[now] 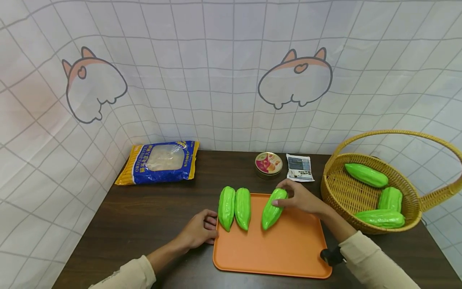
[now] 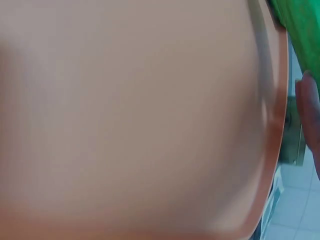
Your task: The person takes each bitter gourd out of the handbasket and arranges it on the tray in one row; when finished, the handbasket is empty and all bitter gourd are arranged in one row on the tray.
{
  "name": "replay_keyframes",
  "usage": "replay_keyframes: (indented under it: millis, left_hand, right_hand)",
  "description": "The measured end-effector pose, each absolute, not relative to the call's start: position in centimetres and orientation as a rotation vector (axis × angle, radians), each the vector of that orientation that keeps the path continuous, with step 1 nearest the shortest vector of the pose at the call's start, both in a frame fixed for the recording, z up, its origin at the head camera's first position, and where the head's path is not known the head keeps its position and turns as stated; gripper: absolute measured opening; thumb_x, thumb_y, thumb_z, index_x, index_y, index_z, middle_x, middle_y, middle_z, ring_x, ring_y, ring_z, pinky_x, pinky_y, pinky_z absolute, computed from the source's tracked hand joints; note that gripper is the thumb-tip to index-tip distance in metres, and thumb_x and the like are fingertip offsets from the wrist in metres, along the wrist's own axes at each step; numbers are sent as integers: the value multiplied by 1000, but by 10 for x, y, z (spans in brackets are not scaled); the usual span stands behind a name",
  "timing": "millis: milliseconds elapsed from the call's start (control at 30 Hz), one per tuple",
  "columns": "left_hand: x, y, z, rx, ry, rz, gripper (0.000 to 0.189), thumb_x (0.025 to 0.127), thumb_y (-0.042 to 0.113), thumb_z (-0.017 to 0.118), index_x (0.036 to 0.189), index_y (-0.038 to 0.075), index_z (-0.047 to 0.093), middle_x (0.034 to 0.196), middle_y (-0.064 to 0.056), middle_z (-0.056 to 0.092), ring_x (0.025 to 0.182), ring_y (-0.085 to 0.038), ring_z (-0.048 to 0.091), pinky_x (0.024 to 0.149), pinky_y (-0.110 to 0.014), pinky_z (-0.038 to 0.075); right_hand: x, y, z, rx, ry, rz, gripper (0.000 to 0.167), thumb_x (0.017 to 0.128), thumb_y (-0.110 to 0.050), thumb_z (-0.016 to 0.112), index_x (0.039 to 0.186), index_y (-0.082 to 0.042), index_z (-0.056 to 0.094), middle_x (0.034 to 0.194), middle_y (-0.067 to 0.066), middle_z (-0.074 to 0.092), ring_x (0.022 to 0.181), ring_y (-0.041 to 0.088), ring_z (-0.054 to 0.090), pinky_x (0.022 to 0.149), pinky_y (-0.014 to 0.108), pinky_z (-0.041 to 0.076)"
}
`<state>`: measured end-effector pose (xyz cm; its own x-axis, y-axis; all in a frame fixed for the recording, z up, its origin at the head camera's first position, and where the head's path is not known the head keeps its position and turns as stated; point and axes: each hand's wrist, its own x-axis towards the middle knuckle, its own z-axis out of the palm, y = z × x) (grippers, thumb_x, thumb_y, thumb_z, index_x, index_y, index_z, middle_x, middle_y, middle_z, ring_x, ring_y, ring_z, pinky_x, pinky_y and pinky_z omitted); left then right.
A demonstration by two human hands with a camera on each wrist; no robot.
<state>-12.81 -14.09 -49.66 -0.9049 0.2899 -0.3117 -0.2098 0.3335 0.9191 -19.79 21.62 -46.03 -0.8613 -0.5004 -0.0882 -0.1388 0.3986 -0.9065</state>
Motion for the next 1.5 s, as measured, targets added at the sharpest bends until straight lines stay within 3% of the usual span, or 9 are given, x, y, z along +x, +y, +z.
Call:
replay_keyframes:
  millis: [300,567,867,1200,1500]
  left_hand:
    - [-129,-140,-498,91,2183,1604,61,75,-3,74,132,-5,51,111,-16,57,89,-20,61,62,-36,64]
    - [-130,-140,-498,105,2179,1618,61,75,-3,73,132,-6,51,111,-17,57,89,-20,61,62,-36,64]
    - [-129,-140,-497,76,2174,1618,61,74,-4,73,131,-5,51,111,-17,57,90,-20,61,62,-35,64]
    - [-128,-140,-497,83,2165,1604,61,76,-3,73,132,-5,51,112,-17,56,90,-20,60,63,-36,64]
    - [-125,-141,-497,79,2206,1624,61,73,-4,72,130,-5,52,111,-17,58,89,-20,61,62,-36,64]
  right_hand:
    - [-200,199,-464,-565,2394,-1398,42,90,-25,75,124,-5,60,109,14,64,93,23,63,78,28,57]
    - [-200,184,-467,-509,2440,-1434,45,89,-21,74,125,1,59,114,21,65,94,25,66,77,27,57]
    - [-197,175,-472,-456,2469,-1397,50,91,-26,73,132,-1,59,124,21,64,100,27,69,80,33,60]
    - [-198,172,-475,-457,2511,-1379,42,91,-26,73,127,-4,65,122,20,66,102,30,67,83,39,60]
    - [-196,167,-471,-411,2527,-1365,42,90,-28,74,125,-5,67,119,17,67,99,25,65,76,30,56]
